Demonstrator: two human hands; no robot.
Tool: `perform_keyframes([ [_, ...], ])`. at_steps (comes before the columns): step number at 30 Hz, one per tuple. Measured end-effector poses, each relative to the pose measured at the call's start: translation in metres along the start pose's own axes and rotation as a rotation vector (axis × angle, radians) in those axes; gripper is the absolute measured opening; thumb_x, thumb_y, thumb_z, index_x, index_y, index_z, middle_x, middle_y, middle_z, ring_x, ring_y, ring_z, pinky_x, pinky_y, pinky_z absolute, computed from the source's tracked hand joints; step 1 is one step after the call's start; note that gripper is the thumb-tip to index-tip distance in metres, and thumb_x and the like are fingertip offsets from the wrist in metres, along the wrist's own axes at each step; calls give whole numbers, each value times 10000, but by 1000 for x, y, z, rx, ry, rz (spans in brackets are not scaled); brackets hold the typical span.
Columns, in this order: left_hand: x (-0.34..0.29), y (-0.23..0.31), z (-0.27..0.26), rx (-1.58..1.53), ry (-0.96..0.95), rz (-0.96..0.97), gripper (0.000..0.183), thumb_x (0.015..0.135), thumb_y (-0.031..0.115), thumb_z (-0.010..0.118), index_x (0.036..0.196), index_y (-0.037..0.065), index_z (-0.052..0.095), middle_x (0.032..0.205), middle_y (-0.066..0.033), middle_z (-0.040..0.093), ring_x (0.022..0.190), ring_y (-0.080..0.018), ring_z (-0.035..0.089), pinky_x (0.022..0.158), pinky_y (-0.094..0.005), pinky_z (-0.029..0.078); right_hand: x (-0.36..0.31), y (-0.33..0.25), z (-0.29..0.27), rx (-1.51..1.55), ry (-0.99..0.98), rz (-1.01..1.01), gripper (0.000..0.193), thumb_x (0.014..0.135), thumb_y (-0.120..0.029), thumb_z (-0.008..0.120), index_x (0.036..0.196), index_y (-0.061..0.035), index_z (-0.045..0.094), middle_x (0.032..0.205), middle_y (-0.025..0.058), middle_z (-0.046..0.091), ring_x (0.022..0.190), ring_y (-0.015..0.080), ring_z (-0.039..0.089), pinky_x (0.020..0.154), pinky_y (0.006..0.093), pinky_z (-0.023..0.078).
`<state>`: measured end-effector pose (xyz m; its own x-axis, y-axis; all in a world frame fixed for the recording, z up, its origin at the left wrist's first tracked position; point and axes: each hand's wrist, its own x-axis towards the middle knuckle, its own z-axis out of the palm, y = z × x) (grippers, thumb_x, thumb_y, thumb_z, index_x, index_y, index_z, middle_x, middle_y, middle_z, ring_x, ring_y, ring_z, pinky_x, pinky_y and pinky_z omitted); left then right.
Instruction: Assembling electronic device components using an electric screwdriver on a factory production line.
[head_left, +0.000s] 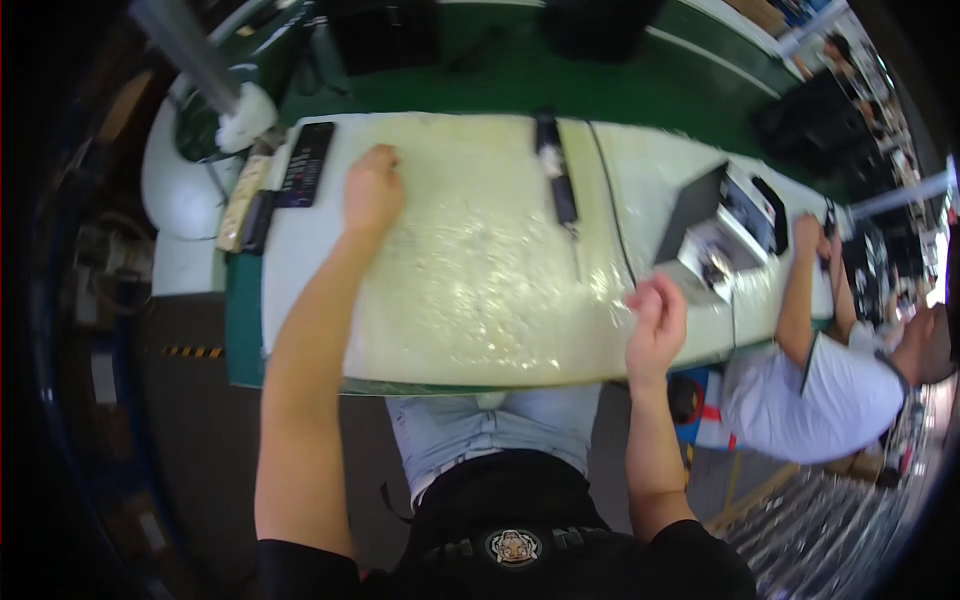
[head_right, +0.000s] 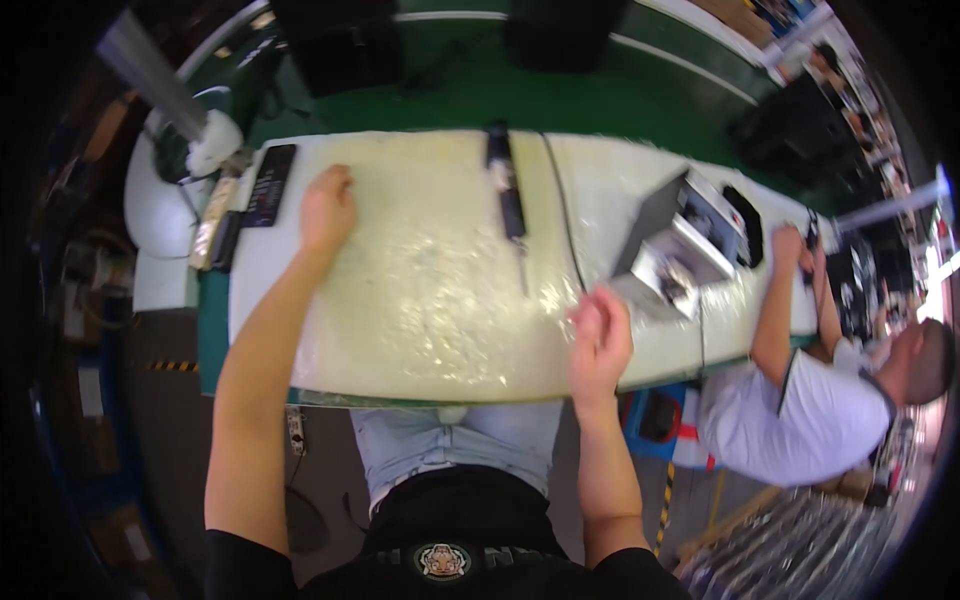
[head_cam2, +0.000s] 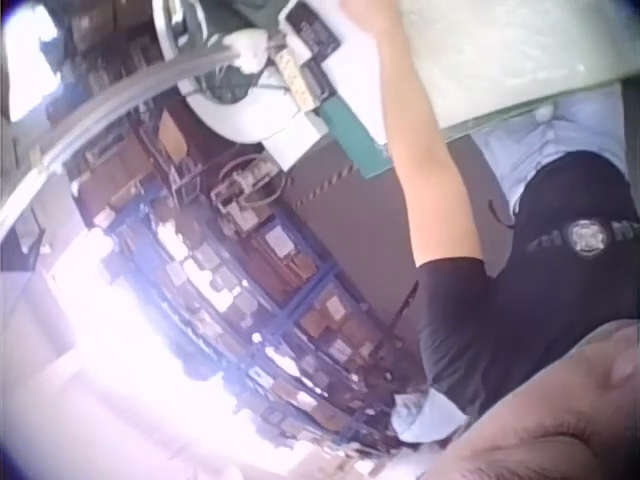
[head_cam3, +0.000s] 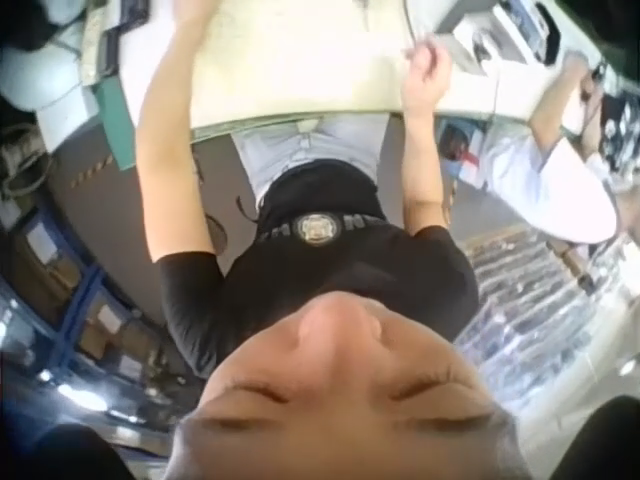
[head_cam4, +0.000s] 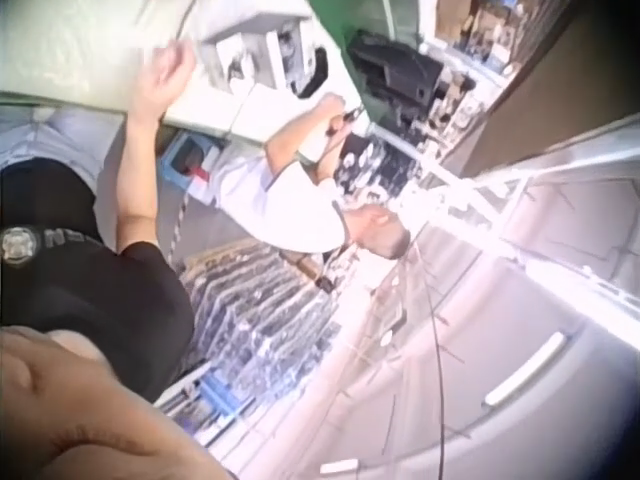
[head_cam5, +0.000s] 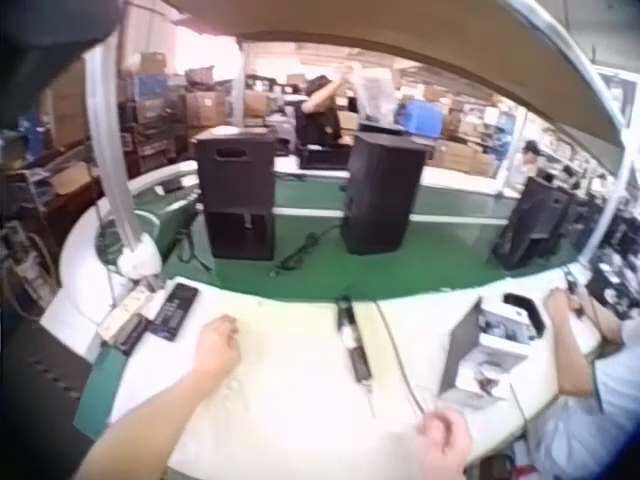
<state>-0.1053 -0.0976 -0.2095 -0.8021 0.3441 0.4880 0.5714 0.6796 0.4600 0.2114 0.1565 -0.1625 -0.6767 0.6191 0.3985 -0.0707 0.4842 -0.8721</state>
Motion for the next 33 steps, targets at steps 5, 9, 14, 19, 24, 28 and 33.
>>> perform_keyframes([
  [5, -1, -15, 7, 53, 9, -14, 275, 846, 37, 534, 1101, 40, 639, 1120, -144, 663, 1035, -333, 624, 911, -379, 488, -154, 12, -66, 105, 143, 417, 152, 1009, -140, 431, 1018, -32, 536, 723, 51, 556, 536, 96, 501, 486, 215, 402],
  [9, -4, -11, -1, 111, -66, -44, 313, 871, 62, 517, 1168, 71, 618, 1128, -140, 663, 1042, -329, 624, 910, -372, 489, -223, 110, -77, -342, 37, 741, 216, 934, -122, 506, 1073, 29, 572, 797, 138, 647, 700, 210, 638, 640, 336, 516],
  [14, -12, -2, 10, 115, -116, -21, 323, 914, 106, 482, 1214, 76, 599, 1153, -148, 656, 1078, -338, 612, 921, -376, 483, -284, 263, -44, -507, 34, 1024, 609, 796, -195, 636, 1308, 60, 429, 1022, 300, 641, 978, 393, 641, 835, 449, 503],
  [19, -21, -12, 10, 144, -109, 18, 368, 933, 130, 466, 1284, 77, 564, 1190, -154, 644, 1101, -334, 606, 940, -371, 473, -257, 285, -11, -560, 160, 771, 560, 816, -212, 638, 1268, 64, 457, 1138, 311, 589, 1082, 405, 590, 894, 472, 473],
  [24, -21, -10, 2, 147, -134, 8, 369, 935, 118, 455, 1282, 68, 568, 1201, -150, 643, 1116, -321, 604, 951, -361, 466, -245, 256, -51, -333, -148, 793, 277, 924, -206, 547, 1102, 7, 549, 931, 232, 655, 942, 433, 622, 799, 466, 501],
  [28, -20, -14, 1, 157, -123, 29, 385, 918, 84, 457, 1285, 46, 563, 1198, -155, 645, 1108, -310, 610, 953, -353, 465, -250, 223, -140, -572, -128, 818, 213, 989, -241, 478, 1069, -54, 543, 850, 223, 666, 796, 443, 640, 685, 486, 511],
  [33, -18, -11, 0, 142, -128, 26, 397, 905, 68, 466, 1289, 42, 562, 1197, -160, 644, 1091, -307, 617, 943, -353, 471, -227, 188, -208, -847, 99, 606, 177, 960, -199, 529, 1092, -86, 567, 897, 189, 674, 829, 413, 643, 694, 471, 509],
])
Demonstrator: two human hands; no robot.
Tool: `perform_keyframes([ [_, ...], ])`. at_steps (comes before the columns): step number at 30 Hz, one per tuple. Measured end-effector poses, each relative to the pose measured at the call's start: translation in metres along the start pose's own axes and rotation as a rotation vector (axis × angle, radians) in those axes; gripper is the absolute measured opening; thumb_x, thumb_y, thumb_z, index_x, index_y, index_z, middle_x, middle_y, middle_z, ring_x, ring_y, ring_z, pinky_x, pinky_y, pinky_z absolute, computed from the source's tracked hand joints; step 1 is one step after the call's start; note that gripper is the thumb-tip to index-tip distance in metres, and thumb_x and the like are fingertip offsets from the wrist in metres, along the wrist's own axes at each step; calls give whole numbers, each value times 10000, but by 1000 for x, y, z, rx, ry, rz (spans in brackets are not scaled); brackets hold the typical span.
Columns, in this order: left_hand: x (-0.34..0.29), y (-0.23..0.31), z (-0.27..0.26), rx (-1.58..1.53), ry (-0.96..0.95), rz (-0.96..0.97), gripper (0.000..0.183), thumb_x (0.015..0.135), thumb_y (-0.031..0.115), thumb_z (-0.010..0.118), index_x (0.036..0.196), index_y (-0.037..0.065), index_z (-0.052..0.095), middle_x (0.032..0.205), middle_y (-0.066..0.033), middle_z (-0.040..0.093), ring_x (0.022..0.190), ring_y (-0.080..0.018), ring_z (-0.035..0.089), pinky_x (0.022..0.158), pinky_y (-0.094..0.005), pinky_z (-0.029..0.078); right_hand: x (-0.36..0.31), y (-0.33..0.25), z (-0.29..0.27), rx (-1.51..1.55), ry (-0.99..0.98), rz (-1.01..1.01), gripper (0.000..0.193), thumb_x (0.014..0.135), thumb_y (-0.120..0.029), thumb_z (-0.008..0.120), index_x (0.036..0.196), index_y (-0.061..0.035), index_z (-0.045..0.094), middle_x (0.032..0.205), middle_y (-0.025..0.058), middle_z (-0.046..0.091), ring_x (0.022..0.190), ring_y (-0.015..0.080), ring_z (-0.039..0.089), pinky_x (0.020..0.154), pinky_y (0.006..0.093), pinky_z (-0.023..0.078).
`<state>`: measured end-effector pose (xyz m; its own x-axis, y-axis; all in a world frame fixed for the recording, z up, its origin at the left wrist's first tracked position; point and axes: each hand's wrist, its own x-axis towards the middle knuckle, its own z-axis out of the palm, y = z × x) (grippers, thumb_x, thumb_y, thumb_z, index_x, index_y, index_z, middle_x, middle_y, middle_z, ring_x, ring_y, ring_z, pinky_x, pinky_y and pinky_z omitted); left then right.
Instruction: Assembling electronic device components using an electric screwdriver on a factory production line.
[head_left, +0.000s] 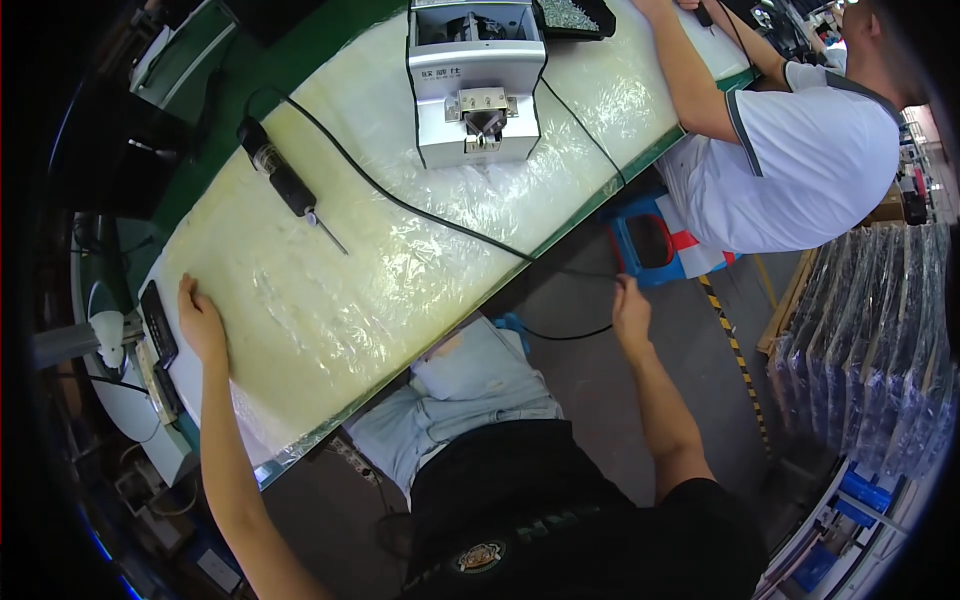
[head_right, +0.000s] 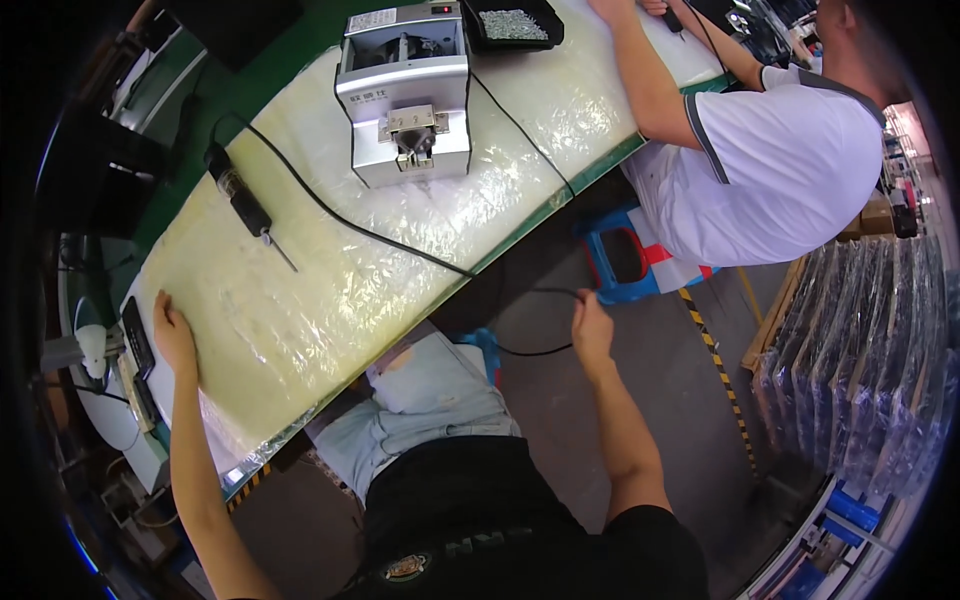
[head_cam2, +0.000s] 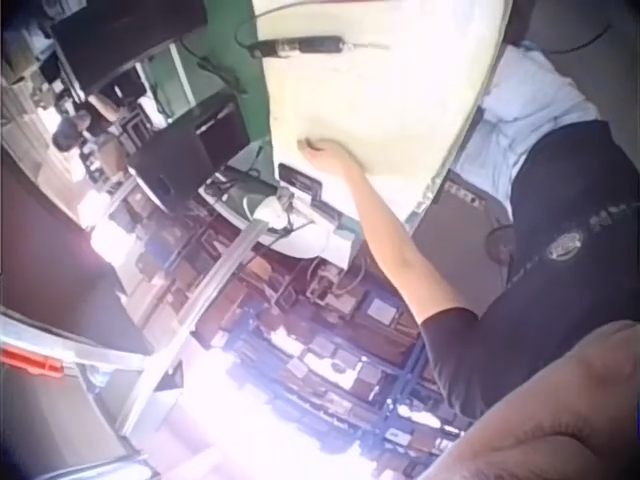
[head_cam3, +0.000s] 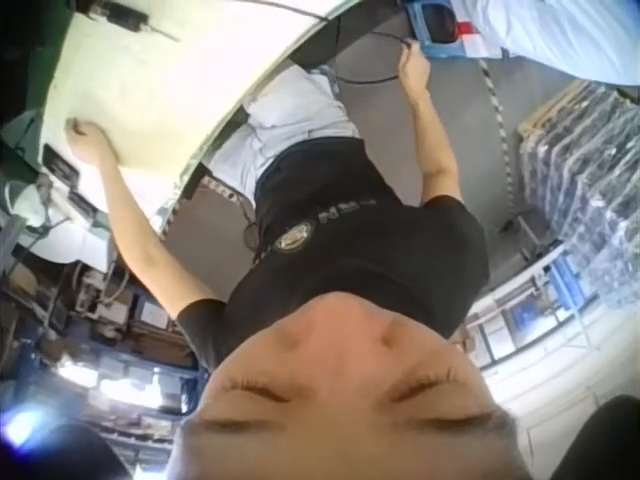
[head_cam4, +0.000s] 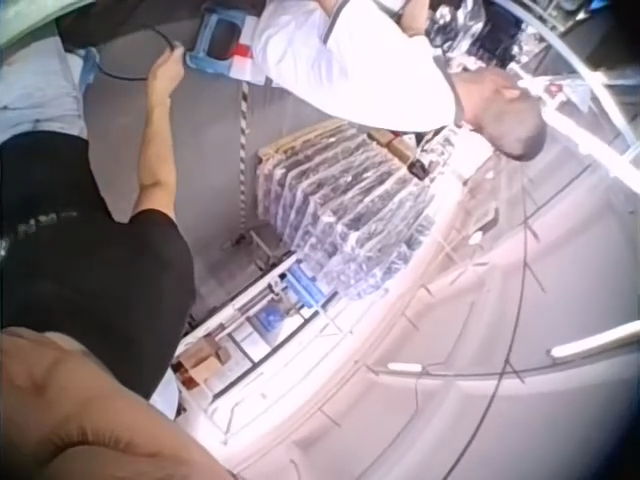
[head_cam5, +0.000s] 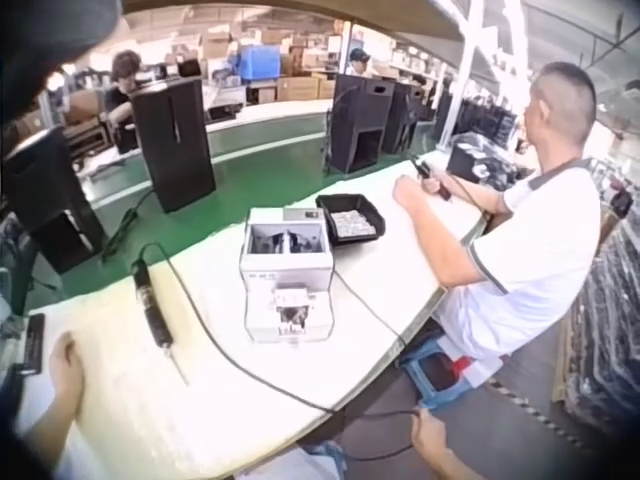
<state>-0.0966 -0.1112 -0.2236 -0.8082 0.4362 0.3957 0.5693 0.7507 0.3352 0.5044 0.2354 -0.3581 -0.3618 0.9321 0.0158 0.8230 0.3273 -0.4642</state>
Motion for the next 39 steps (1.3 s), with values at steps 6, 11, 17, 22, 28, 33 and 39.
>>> perform_keyframes([
  [6, -2, -2, 1, -9, -16, -14, 386, 924, 77, 462, 1297, 31, 553, 1214, -156, 636, 1127, -299, 601, 970, -342, 452, 23, -37, -62, -209, 271, -167, 218, 874, -107, 602, 1091, -86, 600, 885, 112, 665, 778, 318, 648, 682, 400, 511],
  [11, -2, 6, 0, -1, 1, 16, 394, 911, 66, 466, 1295, 40, 554, 1195, -157, 642, 1090, -313, 614, 937, -354, 472, 7, -20, -83, -346, 135, -204, 190, 871, -117, 600, 1056, -83, 570, 887, 107, 659, 755, 319, 645, 651, 413, 512],
  [17, -2, 0, 2, 7, 23, 43, 396, 907, 62, 467, 1292, 38, 556, 1196, -158, 642, 1094, -313, 613, 943, -356, 471, -6, 5, -126, -488, -239, -80, 175, 933, -222, 535, 949, -48, 536, 763, 199, 646, 700, 404, 634, 629, 503, 505],
  [22, -1, 2, 1, -13, 16, 11, 393, 907, 62, 467, 1288, 33, 557, 1203, -163, 639, 1102, -315, 611, 951, -358, 467, 15, 14, -141, -631, -149, -25, 195, 931, -216, 529, 1023, -48, 566, 777, 212, 644, 730, 414, 631, 647, 521, 487],
  [28, 0, 2, 3, -20, 20, 20, 383, 912, 68, 465, 1279, 22, 561, 1200, -165, 640, 1108, -323, 606, 963, -363, 460, 34, -20, -98, -539, 320, -258, 224, 933, -222, 548, 1027, -24, 594, 765, 180, 643, 689, 393, 626, 636, 497, 491],
  [33, -7, -8, 3, -16, 31, -29, 379, 908, 64, 462, 1270, 12, 562, 1193, -170, 640, 1112, -329, 601, 965, -361, 457, 20, -65, -33, 421, 121, 306, 406, 949, -235, 553, 1264, 16, 500, 844, 146, 667, 640, 269, 669, 574, 364, 511],
  [39, -3, 9, -3, -66, 23, -30, 379, 886, 56, 471, 1248, 4, 571, 1168, -178, 645, 1086, -342, 605, 955, -372, 462, -1, -83, 48, 397, 112, 250, 407, 911, -201, 614, 1235, 28, 523, 1076, 201, 642, 987, 305, 635, 879, 364, 486],
])
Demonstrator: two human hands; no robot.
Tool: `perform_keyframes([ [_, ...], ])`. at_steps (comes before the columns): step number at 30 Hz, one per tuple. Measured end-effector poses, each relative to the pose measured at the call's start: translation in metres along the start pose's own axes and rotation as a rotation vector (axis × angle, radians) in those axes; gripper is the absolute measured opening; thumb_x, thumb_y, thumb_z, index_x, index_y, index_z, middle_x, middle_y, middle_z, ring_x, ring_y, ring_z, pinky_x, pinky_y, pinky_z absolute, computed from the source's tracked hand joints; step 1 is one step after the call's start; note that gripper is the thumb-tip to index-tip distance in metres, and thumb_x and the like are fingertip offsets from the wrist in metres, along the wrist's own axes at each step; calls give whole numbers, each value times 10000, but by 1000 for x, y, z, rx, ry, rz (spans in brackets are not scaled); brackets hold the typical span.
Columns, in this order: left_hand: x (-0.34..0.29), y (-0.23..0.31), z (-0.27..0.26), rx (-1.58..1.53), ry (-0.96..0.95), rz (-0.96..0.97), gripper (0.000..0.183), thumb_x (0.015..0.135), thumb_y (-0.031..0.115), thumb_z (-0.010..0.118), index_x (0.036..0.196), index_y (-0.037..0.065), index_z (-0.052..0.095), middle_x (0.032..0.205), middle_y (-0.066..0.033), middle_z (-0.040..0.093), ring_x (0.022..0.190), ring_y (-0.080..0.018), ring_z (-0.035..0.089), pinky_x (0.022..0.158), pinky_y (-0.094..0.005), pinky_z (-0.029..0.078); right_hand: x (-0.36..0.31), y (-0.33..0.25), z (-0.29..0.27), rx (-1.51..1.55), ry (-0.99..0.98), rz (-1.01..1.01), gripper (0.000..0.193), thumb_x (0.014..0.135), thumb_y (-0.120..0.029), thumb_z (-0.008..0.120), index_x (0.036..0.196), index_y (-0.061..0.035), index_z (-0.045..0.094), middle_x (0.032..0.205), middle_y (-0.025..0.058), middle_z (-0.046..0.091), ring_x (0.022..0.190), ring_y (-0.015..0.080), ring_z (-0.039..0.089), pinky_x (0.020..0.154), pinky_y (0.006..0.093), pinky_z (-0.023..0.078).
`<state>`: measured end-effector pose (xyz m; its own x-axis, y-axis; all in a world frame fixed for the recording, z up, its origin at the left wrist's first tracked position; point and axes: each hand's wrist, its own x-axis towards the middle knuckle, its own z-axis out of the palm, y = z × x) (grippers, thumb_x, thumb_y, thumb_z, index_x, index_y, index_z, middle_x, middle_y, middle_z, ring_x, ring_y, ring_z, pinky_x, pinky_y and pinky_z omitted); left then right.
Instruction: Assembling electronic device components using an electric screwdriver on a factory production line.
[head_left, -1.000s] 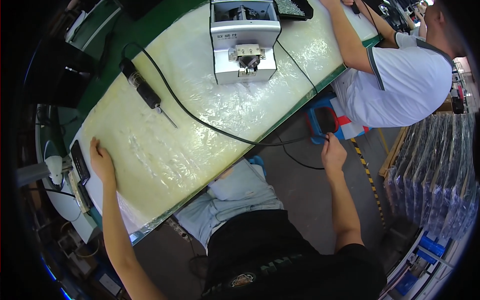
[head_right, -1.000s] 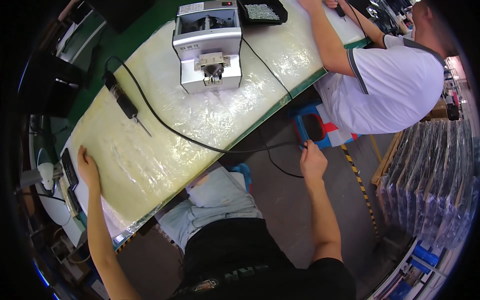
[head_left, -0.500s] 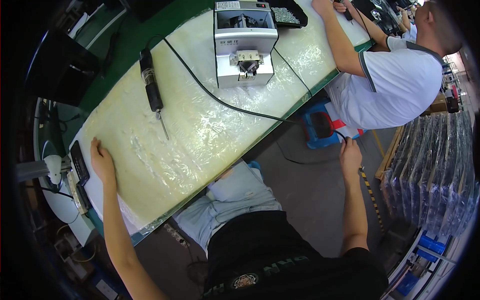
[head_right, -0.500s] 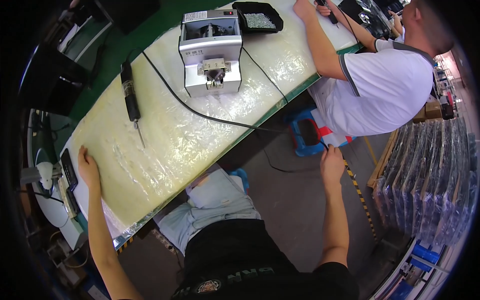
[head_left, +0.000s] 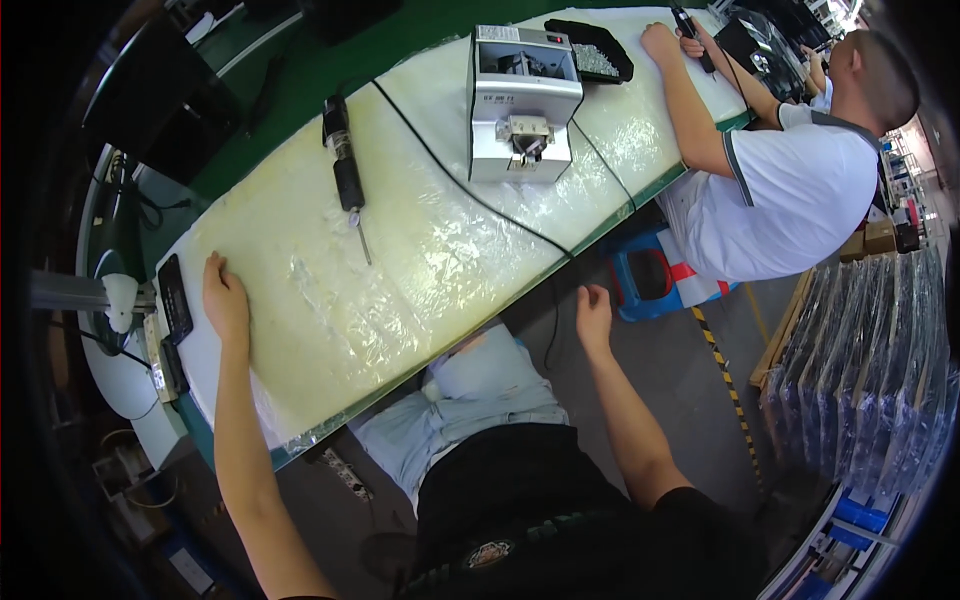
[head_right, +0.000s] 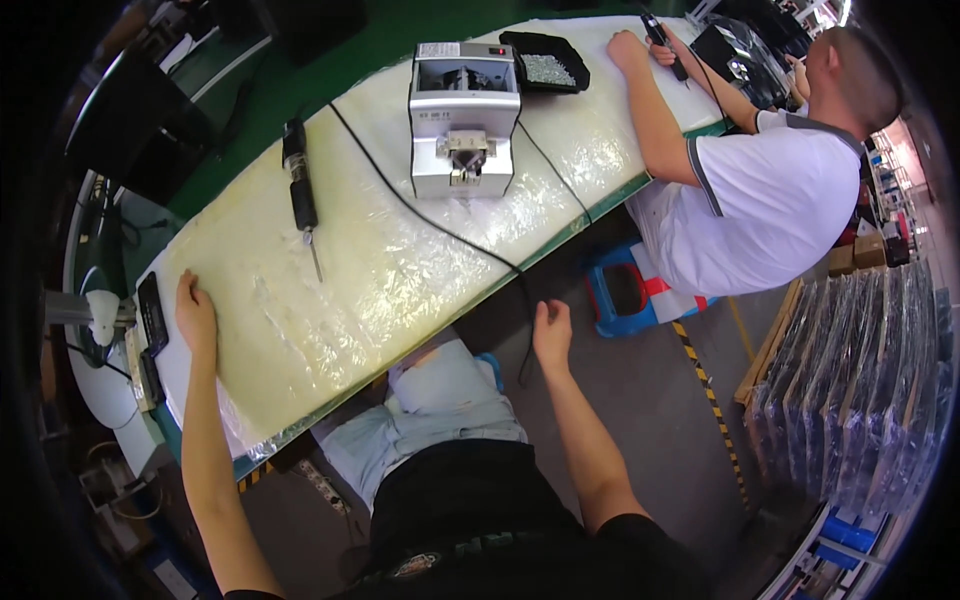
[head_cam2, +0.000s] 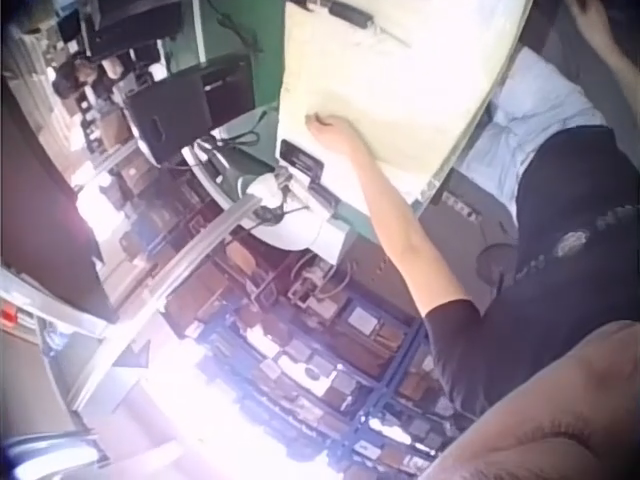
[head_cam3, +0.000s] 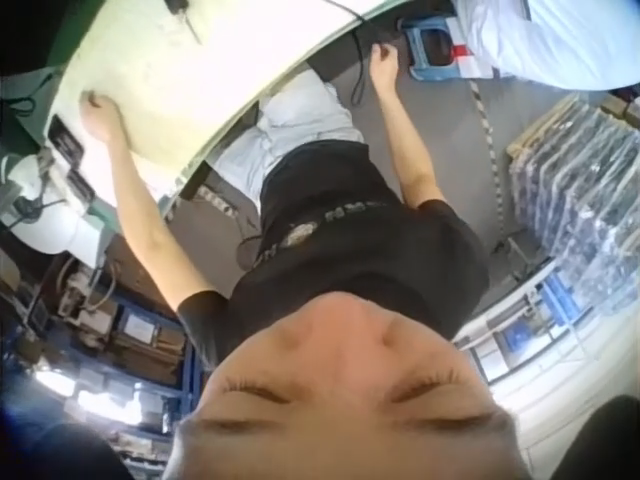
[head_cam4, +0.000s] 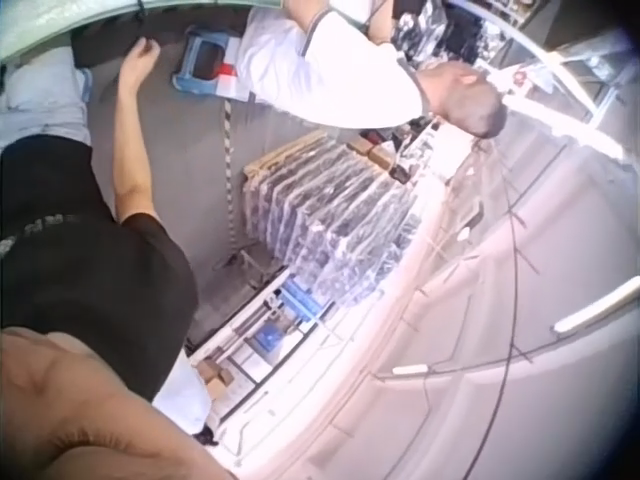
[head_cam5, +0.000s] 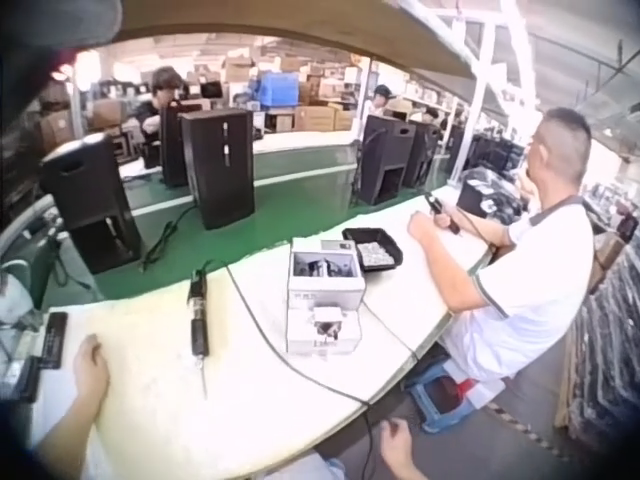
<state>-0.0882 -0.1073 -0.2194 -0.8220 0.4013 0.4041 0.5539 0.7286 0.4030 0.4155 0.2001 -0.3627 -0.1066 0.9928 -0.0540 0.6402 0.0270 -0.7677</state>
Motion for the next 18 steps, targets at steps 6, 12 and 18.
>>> perform_keyframes([
  [6, 10, -20, 12, 4, 16, 36, 371, 884, 63, 479, 1234, -5, 578, 1163, -178, 650, 1084, -334, 610, 958, -371, 464, -23, -19, 48, 92, -251, -201, 629, 760, -39, 637, 1340, 26, 403, 1199, 264, 553, 948, 318, 649, 856, 384, 505],
  [12, 12, -38, 19, 16, -25, 38, 364, 902, 90, 478, 1238, -8, 577, 1183, -187, 641, 1109, -329, 603, 975, -364, 457, -44, -59, 38, 151, -279, -74, 311, 954, -225, 502, 1078, 49, 579, 1013, 281, 635, 969, 433, 613, 828, 446, 489],
  [18, 11, -32, 12, 28, -50, 30, 374, 911, 72, 446, 1251, -30, 563, 1205, -190, 629, 1121, -327, 595, 979, -360, 453, -54, -38, -7, 133, -178, -105, 285, 927, -215, 519, 1095, 1, 602, 1042, 238, 621, 998, 417, 593, 866, 449, 479],
])
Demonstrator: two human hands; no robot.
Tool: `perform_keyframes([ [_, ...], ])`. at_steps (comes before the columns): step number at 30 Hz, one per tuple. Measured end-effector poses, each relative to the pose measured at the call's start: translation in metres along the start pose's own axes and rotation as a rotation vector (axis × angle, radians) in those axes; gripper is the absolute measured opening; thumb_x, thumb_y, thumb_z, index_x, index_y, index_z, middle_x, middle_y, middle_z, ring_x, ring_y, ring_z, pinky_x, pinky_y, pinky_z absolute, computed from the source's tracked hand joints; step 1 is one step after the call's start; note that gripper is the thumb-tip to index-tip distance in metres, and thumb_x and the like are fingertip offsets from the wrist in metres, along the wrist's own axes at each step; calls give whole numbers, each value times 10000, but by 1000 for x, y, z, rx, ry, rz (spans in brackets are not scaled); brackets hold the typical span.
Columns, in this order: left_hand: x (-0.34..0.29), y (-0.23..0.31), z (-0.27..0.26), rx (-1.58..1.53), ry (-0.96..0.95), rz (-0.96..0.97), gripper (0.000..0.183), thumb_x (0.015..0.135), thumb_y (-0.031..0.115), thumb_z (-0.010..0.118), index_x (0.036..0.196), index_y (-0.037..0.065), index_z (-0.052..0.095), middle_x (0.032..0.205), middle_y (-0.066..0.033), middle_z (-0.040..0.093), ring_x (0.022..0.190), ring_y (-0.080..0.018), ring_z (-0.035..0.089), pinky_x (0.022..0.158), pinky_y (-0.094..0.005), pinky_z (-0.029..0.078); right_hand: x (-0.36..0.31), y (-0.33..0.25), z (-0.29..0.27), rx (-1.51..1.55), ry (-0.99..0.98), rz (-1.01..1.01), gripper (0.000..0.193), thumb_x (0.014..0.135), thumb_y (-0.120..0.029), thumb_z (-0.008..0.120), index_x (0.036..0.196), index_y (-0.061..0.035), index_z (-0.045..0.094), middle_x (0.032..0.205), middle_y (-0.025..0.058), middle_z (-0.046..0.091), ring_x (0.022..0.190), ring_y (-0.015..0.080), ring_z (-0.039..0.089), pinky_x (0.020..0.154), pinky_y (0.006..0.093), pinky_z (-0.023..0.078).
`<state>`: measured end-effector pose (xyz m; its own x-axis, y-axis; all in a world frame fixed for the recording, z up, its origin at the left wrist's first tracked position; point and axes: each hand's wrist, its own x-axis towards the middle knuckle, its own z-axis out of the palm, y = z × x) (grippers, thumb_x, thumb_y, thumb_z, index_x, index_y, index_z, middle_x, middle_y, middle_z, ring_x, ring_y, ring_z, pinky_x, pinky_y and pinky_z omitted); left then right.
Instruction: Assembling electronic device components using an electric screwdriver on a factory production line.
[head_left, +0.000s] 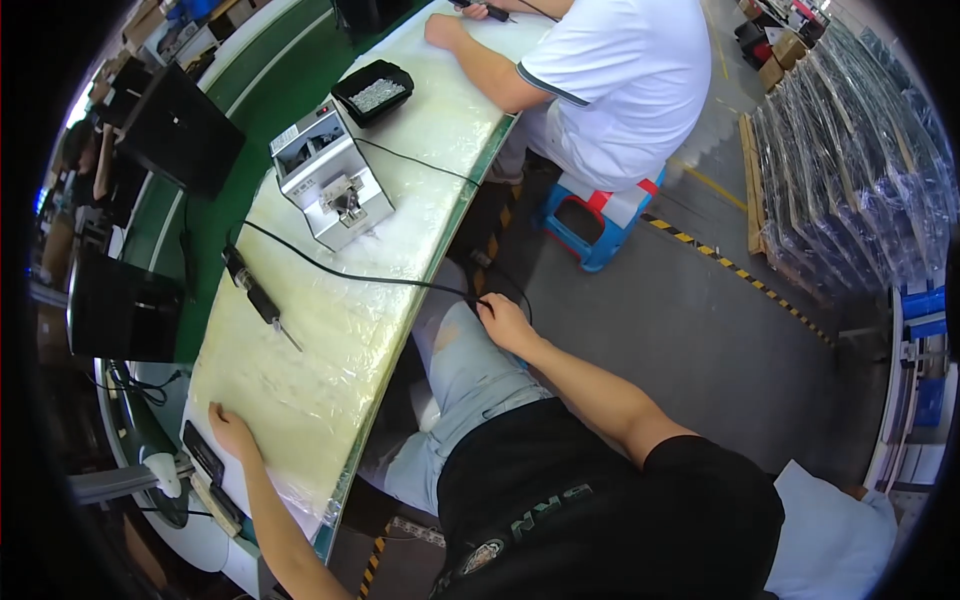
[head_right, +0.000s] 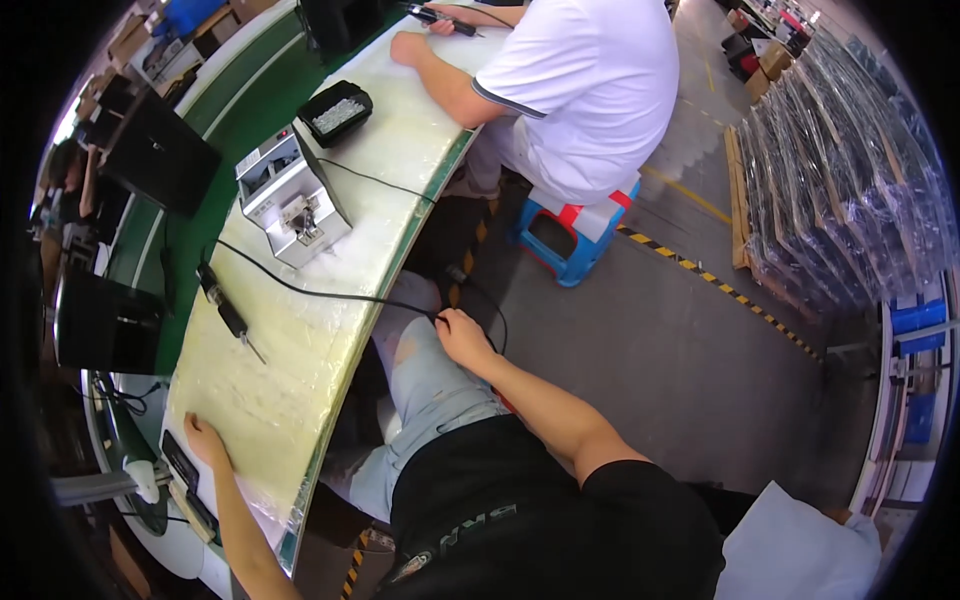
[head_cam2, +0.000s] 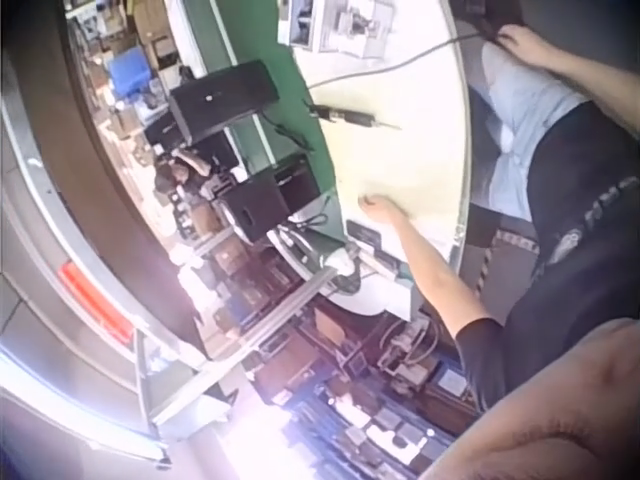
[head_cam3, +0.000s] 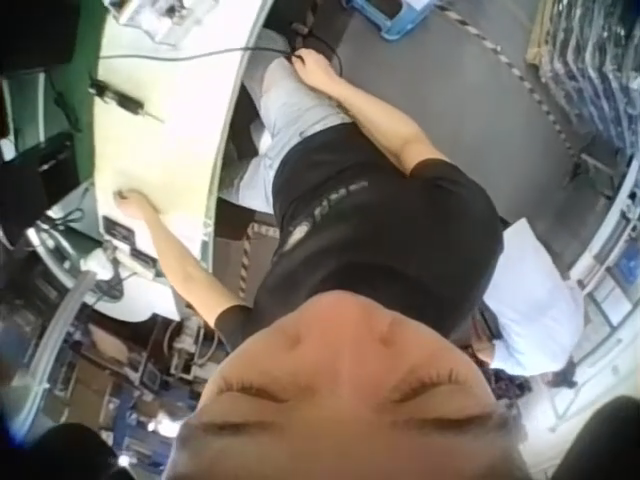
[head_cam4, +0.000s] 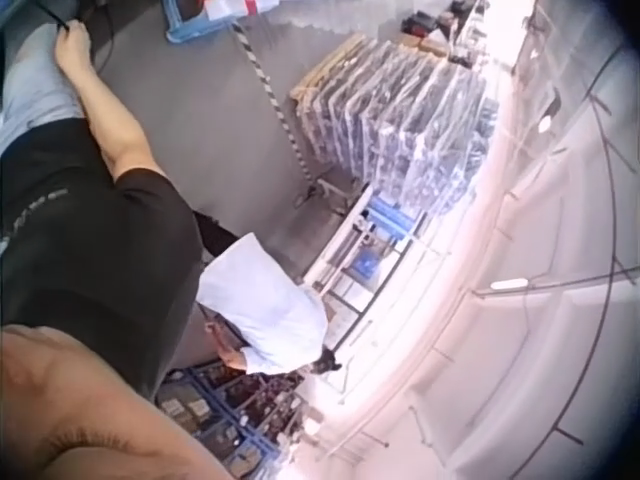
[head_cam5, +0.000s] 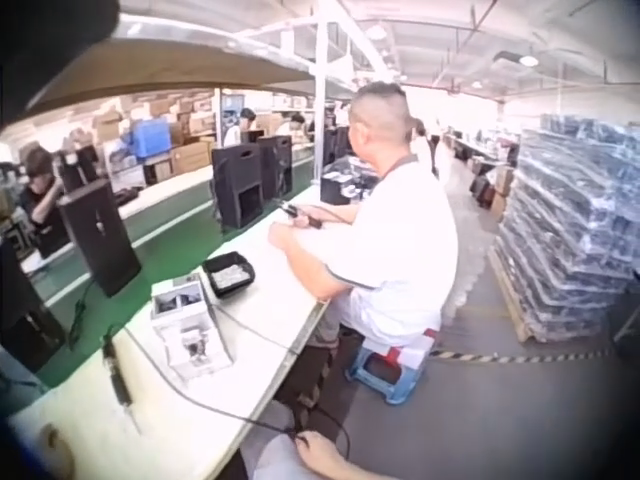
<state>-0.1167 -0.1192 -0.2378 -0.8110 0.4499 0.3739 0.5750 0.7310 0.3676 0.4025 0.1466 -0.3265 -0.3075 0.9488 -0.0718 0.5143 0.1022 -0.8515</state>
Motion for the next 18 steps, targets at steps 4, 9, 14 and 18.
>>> perform_keyframes([
  [4, 0, -5, 0, -7, -12, 14, 381, 914, 66, 434, 1259, -37, 558, 1215, -197, 624, 1130, -326, 592, 982, -355, 453, -3, -2, -5, -14, 12, -20, 261, 917, -198, 528, 1051, 9, 614, 990, 230, 617, 953, 419, 596, 838, 455, 479],
  [9, 1, 1, 0, -54, 17, 29, 365, 904, 84, 466, 1234, -26, 579, 1195, -192, 636, 1100, -328, 607, 965, -360, 463, 0, 4, 5, 7, 37, -35, 232, 911, -176, 536, 1027, 10, 611, 997, 232, 608, 947, 422, 589, 826, 458, 477],
  [14, 0, 9, -5, -37, -33, -6, 384, 916, 68, 430, 1263, -37, 558, 1231, -196, 619, 1140, -316, 591, 995, -348, 445, 7, 5, 8, 23, 99, -23, 199, 905, -158, 547, 993, 11, 604, 1016, 230, 594, 957, 415, 582, 830, 450, 477],
  [18, 2, 1, -5, -28, -36, 7, 392, 911, 68, 424, 1263, -45, 554, 1240, -203, 612, 1142, -319, 589, 996, -351, 446, 11, -7, 7, 41, 137, -11, 192, 902, -154, 549, 986, 10, 604, 1042, 208, 577, 960, 401, 581, 834, 434, 478],
])
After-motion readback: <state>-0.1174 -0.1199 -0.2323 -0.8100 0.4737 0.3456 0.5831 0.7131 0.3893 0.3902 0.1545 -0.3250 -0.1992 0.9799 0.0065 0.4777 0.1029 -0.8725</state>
